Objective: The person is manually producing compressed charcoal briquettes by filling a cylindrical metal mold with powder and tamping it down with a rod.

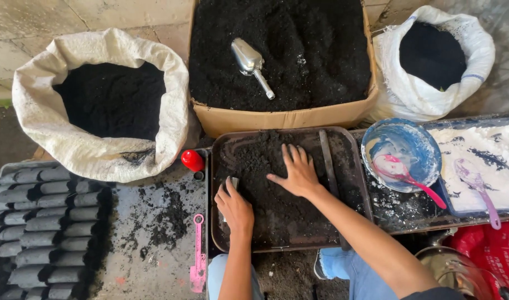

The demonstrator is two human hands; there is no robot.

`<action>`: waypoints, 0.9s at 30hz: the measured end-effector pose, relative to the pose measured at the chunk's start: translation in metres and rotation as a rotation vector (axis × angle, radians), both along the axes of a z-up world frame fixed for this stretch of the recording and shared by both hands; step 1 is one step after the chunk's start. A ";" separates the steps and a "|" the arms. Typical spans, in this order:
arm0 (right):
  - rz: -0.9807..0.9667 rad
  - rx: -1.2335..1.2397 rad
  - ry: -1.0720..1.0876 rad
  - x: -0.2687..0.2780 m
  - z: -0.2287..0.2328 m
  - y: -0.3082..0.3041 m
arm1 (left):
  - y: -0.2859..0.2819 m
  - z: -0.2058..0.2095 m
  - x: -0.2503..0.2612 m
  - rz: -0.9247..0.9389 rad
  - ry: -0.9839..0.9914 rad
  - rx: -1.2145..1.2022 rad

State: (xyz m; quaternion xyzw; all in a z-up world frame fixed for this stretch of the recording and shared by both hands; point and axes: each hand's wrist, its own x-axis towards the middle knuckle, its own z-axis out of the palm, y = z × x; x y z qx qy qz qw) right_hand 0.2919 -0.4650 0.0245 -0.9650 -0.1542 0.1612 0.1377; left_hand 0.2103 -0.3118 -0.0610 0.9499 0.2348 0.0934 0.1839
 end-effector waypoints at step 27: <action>-0.130 0.162 -0.006 -0.004 -0.021 -0.004 | -0.019 0.052 -0.010 -0.295 -0.380 -0.631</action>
